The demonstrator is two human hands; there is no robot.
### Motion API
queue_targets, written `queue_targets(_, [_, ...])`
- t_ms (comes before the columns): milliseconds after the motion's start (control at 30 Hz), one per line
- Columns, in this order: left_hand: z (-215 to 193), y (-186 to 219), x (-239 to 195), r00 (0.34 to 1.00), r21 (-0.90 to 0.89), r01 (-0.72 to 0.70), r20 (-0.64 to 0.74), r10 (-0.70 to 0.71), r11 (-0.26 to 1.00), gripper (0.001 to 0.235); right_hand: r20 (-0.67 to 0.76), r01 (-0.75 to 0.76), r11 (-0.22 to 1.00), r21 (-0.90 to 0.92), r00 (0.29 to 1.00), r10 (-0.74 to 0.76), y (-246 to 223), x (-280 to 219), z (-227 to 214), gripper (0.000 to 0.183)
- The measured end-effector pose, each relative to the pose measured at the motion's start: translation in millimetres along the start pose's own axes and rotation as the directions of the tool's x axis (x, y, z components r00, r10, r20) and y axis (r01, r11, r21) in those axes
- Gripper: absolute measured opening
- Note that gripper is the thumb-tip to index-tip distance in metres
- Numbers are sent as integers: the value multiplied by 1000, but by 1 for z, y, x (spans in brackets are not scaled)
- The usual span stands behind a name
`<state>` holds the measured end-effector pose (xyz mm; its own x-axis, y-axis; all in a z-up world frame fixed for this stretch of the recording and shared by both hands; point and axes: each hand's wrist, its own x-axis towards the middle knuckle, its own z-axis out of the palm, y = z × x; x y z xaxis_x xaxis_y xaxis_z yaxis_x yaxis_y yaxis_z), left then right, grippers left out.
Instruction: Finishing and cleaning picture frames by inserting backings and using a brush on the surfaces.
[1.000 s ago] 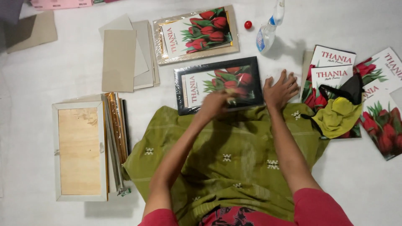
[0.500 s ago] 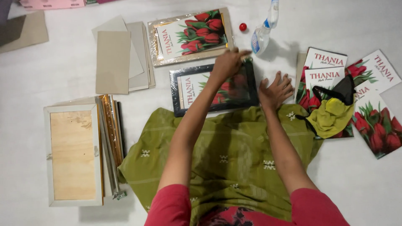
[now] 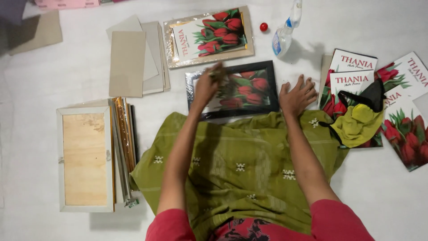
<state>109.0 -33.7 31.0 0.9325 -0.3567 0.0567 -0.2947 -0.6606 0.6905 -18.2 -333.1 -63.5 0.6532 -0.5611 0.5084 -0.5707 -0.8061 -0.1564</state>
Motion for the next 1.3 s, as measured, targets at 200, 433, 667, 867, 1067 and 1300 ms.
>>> queue_targets(200, [-18, -57, 10, 916, 81, 251, -341, -210, 965, 58, -28, -4, 1000, 21, 1000, 5, 0, 3, 3, 56])
queue_targets(433, [102, 41, 30, 979, 186, 39, -203, 0, 982, 77, -26, -22, 1000, 14, 999, 22, -4, 4, -2, 55])
queue_targets(667, [128, 104, 3, 998, -232, -57, 20, 64, 971, 53, 0, -18, 1000, 7, 1000, 18, -4, 1, -5, 56])
queue_targets(867, [79, 44, -38, 1000, -81, 7, -21, -8, 997, 51, 52, -44, 998, 45, 998, 42, -3, 0, -4, 55])
queue_targets(1067, [7, -58, -67, 958, 151, 64, -285, -19, 987, 78, 60, -31, 998, 63, 998, 27, 2, -1, 4, 55])
queue_targets(1300, [3, -33, -113, 995, 367, 91, -6, -96, 926, 62, 6, -9, 999, 33, 1000, 8, 0, 1, 3, 53])
